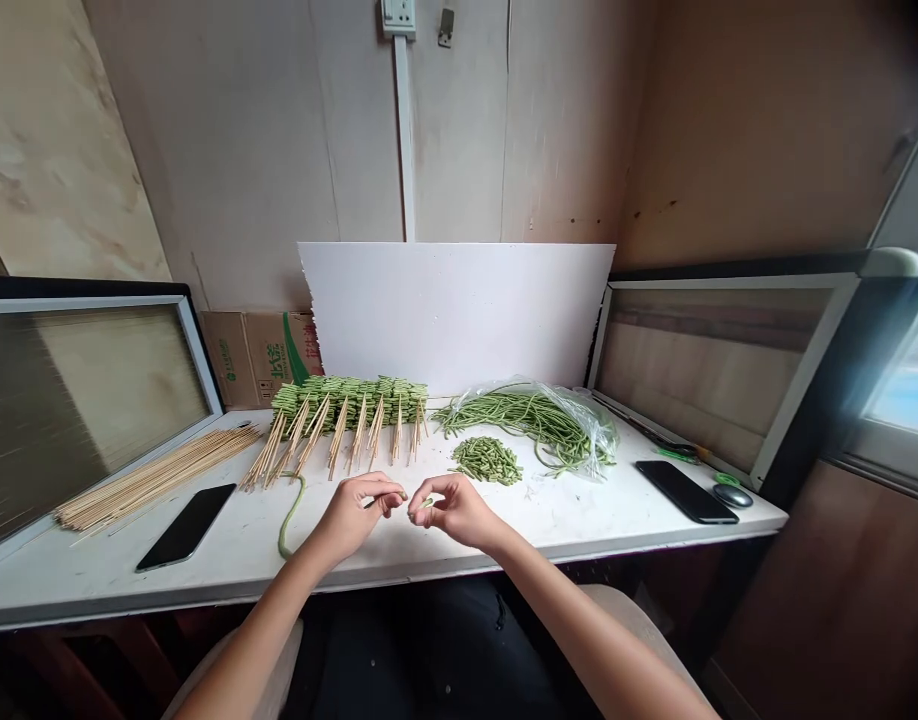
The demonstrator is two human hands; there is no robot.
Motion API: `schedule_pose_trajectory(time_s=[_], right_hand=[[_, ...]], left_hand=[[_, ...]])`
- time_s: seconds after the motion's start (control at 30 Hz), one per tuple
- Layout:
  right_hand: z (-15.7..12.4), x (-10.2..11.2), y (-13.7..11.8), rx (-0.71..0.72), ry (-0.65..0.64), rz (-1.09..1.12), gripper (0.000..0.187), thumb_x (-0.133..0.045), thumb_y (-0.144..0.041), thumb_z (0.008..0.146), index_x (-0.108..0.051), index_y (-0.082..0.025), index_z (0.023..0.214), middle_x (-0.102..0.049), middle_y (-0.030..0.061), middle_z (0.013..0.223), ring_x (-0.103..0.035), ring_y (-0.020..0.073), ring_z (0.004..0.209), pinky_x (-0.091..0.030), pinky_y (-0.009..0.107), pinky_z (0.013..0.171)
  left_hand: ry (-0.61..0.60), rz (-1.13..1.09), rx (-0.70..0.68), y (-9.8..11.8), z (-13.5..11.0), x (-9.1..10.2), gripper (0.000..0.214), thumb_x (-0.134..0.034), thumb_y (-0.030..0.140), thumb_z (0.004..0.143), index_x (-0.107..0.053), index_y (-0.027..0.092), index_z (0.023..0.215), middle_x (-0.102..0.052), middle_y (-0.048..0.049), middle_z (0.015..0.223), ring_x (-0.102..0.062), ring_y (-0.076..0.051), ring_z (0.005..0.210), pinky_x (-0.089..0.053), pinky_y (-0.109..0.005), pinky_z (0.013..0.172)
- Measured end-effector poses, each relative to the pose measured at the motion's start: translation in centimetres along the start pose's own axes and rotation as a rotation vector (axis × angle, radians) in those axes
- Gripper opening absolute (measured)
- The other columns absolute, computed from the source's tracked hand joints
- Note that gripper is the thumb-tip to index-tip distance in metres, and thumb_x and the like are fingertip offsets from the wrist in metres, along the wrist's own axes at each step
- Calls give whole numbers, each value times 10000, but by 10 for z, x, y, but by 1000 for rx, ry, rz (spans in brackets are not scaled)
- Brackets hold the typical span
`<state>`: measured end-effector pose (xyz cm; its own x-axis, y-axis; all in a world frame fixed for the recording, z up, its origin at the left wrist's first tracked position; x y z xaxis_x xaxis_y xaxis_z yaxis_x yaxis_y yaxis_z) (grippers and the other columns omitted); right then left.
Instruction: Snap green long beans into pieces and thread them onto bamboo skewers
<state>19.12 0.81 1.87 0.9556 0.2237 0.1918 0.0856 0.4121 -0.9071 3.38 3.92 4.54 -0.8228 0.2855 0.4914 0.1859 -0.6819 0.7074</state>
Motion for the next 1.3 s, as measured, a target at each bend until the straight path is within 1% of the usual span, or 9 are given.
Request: schedule_pose_trajectory(time_s=[0.17, 0.37, 0.5, 0.67, 0.77, 0.83, 0.97, 1.03, 1.3], right_hand=[[2, 30, 14, 79, 244, -603, 267, -787, -496, 866, -838, -236, 899, -727, 100, 877, -612, 267, 954, -517, 391, 836], [-3, 55, 54, -12, 307, -963, 244, -789, -429, 871, -833, -200, 800, -713, 144, 826, -569, 322, 978, -489, 432, 858], [-2, 67, 47, -12, 361, -927, 379, -702, -525, 924, -814, -178, 819, -734, 167, 877, -597, 340, 1013, -486, 467, 902], [4, 105, 19, -79, 367, -483, 640, -420, -663, 1023, -800, -147, 1020, -784, 140, 969, -713, 271, 918, -532, 423, 880], [2, 118, -6, -79, 383, -340, 692, -395, -708, 1006, -796, -144, 1047, -789, 126, 935, -727, 260, 910, -538, 383, 840], [1, 109, -18, -64, 309, -283, 674, -429, -708, 995, -795, -142, 1029, -787, 120, 925, -723, 243, 879, -539, 353, 787], [1, 60, -32, -26, -2, -271, 509, -596, -637, 954, -802, -171, 970, -786, 112, 1053, -723, 231, 951, -542, 323, 777], [0, 41, -33, 6, -67, -312, 429, -726, -591, 883, -803, -195, 1029, -791, 99, 1052, -725, 233, 960, -545, 322, 779], [0, 38, -38, 182, 73, -397, 257, -773, -451, 892, -797, -207, 971, -782, 69, 954, -698, 181, 832, -530, 313, 753]], left_hand=[[77, 46, 49, -6, 2, 8, 307, -606, 393, 979, -804, 192, 1100, -681, -67, 913, -573, -135, 640, -521, -275, 639], [-39, 93, 78, -16, 0, -3, 374, -524, 388, 1031, -739, 225, 1290, -618, -86, 1106, -630, -164, 856, -551, -292, 772], [-75, 42, 91, -24, 0, -8, 337, -574, 370, 1008, -770, 222, 1238, -614, -86, 1083, -635, -162, 867, -552, -291, 768], [53, -80, 132, -27, 2, -3, 342, -709, 349, 912, -761, 177, 1203, -694, -88, 1021, -669, -160, 771, -585, -340, 764], [84, -130, 172, -28, 1, -4, 383, -760, 359, 872, -747, 153, 1196, -730, -95, 988, -706, -176, 765, -603, -347, 745], [102, -141, 181, -28, 0, -5, 403, -792, 359, 847, -746, 151, 1189, -747, -96, 972, -725, -185, 775, -613, -348, 749], [121, -120, 166, -23, 0, -11, 420, -842, 334, 800, -754, 161, 1172, -769, -94, 958, -745, -201, 802, -627, -363, 785], [115, -99, 151, -18, 0, -14, 413, -848, 331, 797, -757, 165, 1164, -773, -92, 954, -747, -207, 821, -628, -372, 805], [90, -47, 127, -7, 0, -18, 356, -844, 349, 811, -775, 187, 1120, -779, -100, 1059, -747, -201, 855, -624, -366, 844]])
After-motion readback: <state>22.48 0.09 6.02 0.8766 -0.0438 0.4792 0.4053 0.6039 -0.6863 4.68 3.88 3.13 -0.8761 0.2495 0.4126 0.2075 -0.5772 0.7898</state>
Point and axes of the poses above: each hand's wrist, its own z-axis towards the middle knuckle, its own x-axis out of the back of the hand, y = z × x, the point moved 7 cm from there along z, towards the middle knuckle
